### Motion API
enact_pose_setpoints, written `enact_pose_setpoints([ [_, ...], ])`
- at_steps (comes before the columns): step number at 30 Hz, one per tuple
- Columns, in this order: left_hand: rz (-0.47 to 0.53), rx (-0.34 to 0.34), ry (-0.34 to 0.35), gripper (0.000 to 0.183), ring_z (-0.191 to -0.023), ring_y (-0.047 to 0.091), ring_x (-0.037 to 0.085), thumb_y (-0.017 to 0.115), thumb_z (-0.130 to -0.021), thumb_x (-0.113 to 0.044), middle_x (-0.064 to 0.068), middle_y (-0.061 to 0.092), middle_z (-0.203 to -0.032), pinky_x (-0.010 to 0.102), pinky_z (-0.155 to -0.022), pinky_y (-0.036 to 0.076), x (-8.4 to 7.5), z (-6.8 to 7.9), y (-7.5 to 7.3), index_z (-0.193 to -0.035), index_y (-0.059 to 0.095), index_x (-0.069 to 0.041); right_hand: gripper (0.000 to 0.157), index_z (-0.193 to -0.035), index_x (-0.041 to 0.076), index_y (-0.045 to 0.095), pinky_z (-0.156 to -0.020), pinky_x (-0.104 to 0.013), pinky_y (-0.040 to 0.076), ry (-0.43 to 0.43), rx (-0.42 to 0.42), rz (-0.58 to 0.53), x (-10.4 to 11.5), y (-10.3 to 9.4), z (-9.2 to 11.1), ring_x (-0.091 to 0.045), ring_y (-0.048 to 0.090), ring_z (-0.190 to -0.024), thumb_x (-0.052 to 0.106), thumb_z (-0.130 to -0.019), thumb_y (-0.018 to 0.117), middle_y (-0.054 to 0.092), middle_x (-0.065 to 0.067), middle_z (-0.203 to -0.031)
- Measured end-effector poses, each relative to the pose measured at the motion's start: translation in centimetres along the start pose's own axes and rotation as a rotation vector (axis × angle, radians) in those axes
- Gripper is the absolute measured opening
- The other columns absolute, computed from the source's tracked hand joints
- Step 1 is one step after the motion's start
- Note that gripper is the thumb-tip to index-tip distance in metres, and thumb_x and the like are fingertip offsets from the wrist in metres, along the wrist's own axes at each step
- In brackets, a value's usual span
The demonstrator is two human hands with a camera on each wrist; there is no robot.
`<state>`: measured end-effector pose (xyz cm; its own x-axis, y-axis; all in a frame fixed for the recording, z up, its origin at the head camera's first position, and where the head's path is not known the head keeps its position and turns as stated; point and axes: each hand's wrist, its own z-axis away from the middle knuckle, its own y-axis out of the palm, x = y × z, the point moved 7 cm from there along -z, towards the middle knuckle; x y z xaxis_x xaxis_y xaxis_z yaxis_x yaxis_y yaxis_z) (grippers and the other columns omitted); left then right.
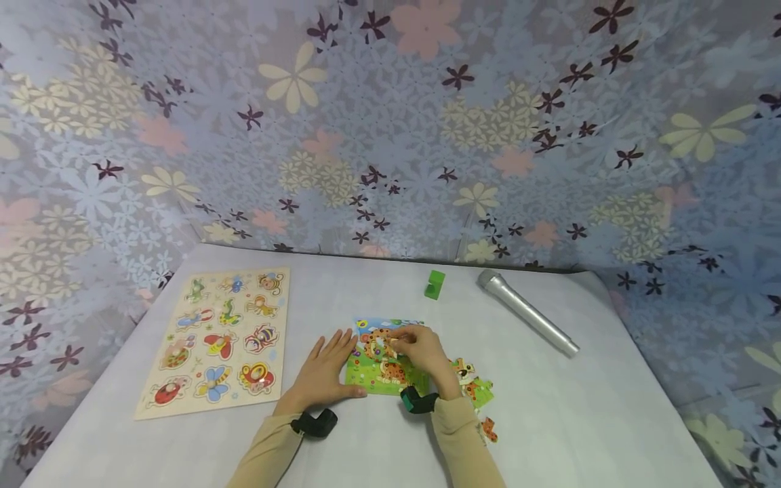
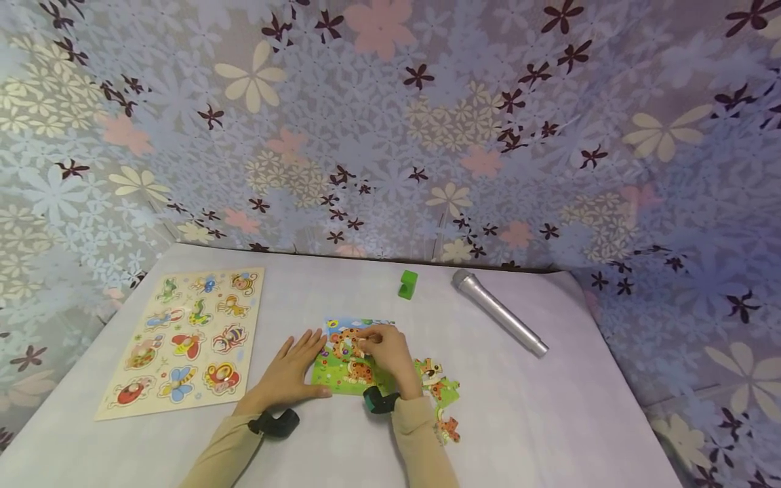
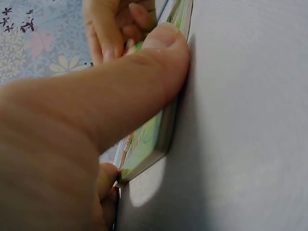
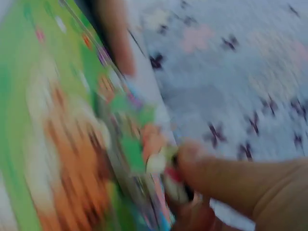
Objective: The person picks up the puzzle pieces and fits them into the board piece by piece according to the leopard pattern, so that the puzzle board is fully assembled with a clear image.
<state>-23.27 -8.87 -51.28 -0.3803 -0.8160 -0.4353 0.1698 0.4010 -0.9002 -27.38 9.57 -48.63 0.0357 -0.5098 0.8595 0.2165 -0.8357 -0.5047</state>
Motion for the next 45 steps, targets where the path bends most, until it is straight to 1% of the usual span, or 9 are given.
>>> enact_pose_setpoints([
  [2, 0.013, -0.019, 0.015, 0.103, -0.150, 0.017, 0.033, 0.067, -0.076, -0.063, 0.013, 0.023, -0.161, 0.053, -0.123, 0.007, -0.1, 0.1, -0.1, -0.152, 0.029, -0.006, 0.016, -0.103, 0.005, 0.072, -0.060, -0.026, 0.050, -0.017, 0.005, 0.060, 0.6, 1.1, -0.1, -0.015, 0.063, -0.073, 0.014, -0.090, 0.067, 0.070, -0.010, -0.088],
  [5, 0.031, -0.064, 0.059, 0.103, -0.149, 0.020, 0.034, 0.064, -0.078, -0.066, 0.016, 0.026, -0.159, 0.053, -0.123, 0.007, -0.5, 0.2, -0.3, -0.151, 0.030, -0.003, 0.015, -0.099, 0.004, 0.071, -0.057, -0.024, 0.050, -0.026, -0.001, 0.099, 1.1, 2.3, -0.4, -0.013, 0.062, -0.068, 0.015, -0.089, 0.069, 0.070, -0.009, -0.085],
  [8, 0.047, -0.089, 0.080, 0.103, -0.149, 0.022, 0.035, 0.064, -0.078, -0.067, 0.018, 0.028, -0.158, 0.054, -0.123, 0.009, -0.8, 0.3, -0.5, -0.149, 0.032, 0.000, 0.015, -0.098, 0.003, 0.072, -0.055, -0.023, 0.049, -0.062, -0.049, 0.141, 1.7, 2.9, -0.5, -0.012, 0.061, -0.064, 0.014, -0.089, 0.069, 0.071, -0.009, -0.081],
  [14, 0.005, -0.032, 0.028, 0.105, -0.150, 0.020, 0.034, 0.069, -0.075, -0.061, 0.015, 0.025, -0.160, 0.054, -0.122, 0.011, -0.6, -0.1, -0.2, -0.151, 0.029, -0.001, 0.011, -0.093, 0.004, 0.073, -0.051, -0.023, 0.047, -0.099, -0.162, 0.221, 2.5, 3.0, -0.5, -0.012, 0.059, -0.059, 0.013, -0.086, 0.072, 0.070, -0.009, -0.077],
  [19, -0.010, -0.001, 0.014, 0.105, -0.150, 0.018, 0.032, 0.070, -0.075, -0.060, 0.012, 0.023, -0.161, 0.053, -0.122, 0.011, -0.3, -0.2, 0.0, -0.152, 0.027, -0.002, 0.008, -0.090, 0.005, 0.072, -0.052, -0.021, 0.044, -0.087, -0.174, 0.244, 2.5, 3.5, -0.6, -0.010, 0.053, -0.060, 0.012, -0.087, 0.071, 0.067, -0.005, -0.076],
  [25, 0.003, 0.010, 0.014, 0.104, -0.151, 0.015, 0.030, 0.068, -0.075, -0.061, 0.010, 0.020, -0.162, 0.053, -0.123, 0.008, -0.3, -0.1, 0.0, -0.153, 0.026, -0.006, 0.004, -0.084, 0.006, 0.072, -0.062, -0.022, 0.044, -0.105, -0.225, 0.266, 2.5, 3.8, -0.5, -0.012, 0.051, -0.071, 0.009, -0.084, 0.074, 0.062, -0.005, -0.079],
  [34, 0.013, 0.006, 0.015, 0.100, -0.151, 0.016, 0.031, 0.069, -0.076, -0.060, 0.011, 0.021, -0.162, 0.055, -0.123, 0.008, 0.0, 0.0, -0.2, -0.153, 0.028, -0.013, 0.010, -0.090, 0.005, 0.070, -0.055, -0.020, 0.038, -0.089, -0.233, 0.215, 2.3, 4.1, -0.8, -0.009, 0.046, -0.061, 0.011, -0.083, 0.074, 0.059, -0.002, -0.070],
  [38, 0.014, 0.005, 0.012, 0.099, -0.151, 0.017, 0.031, 0.070, -0.076, -0.059, 0.011, 0.022, -0.161, 0.054, -0.123, 0.010, 0.0, 0.1, -0.3, -0.152, 0.030, -0.012, 0.015, -0.094, 0.004, 0.069, -0.053, -0.020, 0.036, -0.092, -0.224, 0.223, 2.3, 4.2, -0.8, -0.009, 0.045, -0.059, 0.012, -0.083, 0.075, 0.057, -0.001, -0.069],
  [45, 0.014, 0.010, 0.015, 0.097, -0.150, 0.018, 0.033, 0.070, -0.077, -0.058, 0.013, 0.022, -0.161, 0.056, -0.122, 0.010, -0.2, 0.1, -0.3, -0.152, 0.032, -0.011, 0.025, -0.106, 0.004, 0.065, -0.054, -0.020, 0.034, -0.052, -0.205, 0.249, 2.1, 4.3, -1.0, -0.011, 0.044, -0.061, 0.012, -0.084, 0.075, 0.055, -0.001, -0.072],
])
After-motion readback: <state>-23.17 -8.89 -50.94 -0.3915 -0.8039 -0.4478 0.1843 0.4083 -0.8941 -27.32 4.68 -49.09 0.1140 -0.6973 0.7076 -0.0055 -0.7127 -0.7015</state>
